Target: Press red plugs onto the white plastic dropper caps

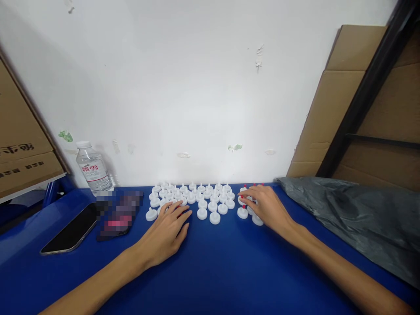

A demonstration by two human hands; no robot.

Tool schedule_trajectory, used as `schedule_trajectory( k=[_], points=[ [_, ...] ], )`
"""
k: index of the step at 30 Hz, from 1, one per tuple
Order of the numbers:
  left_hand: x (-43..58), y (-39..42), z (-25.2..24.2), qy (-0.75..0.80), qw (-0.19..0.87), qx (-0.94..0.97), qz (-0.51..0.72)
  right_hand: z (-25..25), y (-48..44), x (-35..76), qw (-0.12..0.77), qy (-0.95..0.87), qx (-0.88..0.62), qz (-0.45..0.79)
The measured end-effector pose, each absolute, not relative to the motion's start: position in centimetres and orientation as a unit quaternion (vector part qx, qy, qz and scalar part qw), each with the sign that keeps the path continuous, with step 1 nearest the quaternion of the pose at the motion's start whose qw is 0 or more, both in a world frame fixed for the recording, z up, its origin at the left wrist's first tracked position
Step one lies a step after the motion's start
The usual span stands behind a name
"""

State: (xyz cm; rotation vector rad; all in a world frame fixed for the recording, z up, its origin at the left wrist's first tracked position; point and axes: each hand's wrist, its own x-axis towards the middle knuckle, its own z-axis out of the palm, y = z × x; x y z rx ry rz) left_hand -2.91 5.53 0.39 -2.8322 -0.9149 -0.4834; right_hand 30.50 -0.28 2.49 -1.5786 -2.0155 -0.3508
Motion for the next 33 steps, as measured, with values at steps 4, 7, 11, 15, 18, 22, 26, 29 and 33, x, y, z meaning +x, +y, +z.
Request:
schedule_trajectory(
  k=[4, 7, 11, 15, 18, 22, 26, 29, 33],
  points=[
    [-2.7, 5.4, 0.6, -0.289, 0.053, -0.938, -0.181, 2.3, -0.3, 30.3, 0.265, -0.747, -0.596, -0.129],
    [-2.7, 5.4, 0.5, -0.278, 0.047, -0.94, -0.194, 2.1, -0.3, 30.2, 0.263, -0.741, -0.605, -0.129],
    [-2.9, 5.6, 0.4, -0.294, 0.059, -0.933, -0.201, 1.8, -0.3, 30.2, 0.261, -0.737, -0.611, -0.125],
    [-3.0, 5.8, 0.3, -0.303, 0.056, -0.934, -0.182, 2.2, -0.5, 30.0, 0.274, -0.743, -0.6, -0.117],
    [-2.9, 5.8, 0.4, -0.3, 0.048, -0.936, -0.178, 2.5, -0.8, 29.5, 0.276, -0.761, -0.577, -0.107],
    [-2.8, 5.4, 0.8, -0.282, 0.041, -0.94, -0.186, 2.3, -1.2, 28.8, 0.254, -0.793, -0.546, -0.095],
    [-2.5, 4.9, 1.5, -0.252, 0.011, -0.946, -0.202, 1.7, -1.3, 28.6, 0.227, -0.805, -0.54, -0.089],
    [-2.4, 4.6, 1.9, -0.216, -0.008, -0.956, -0.2, 1.4, -1.3, 28.7, 0.216, -0.807, -0.542, -0.091],
    [-2.3, 4.4, 2.0, -0.177, -0.016, -0.969, -0.175, 1.1, -1.3, 28.7, 0.214, -0.818, -0.526, -0.096]
  ],
)
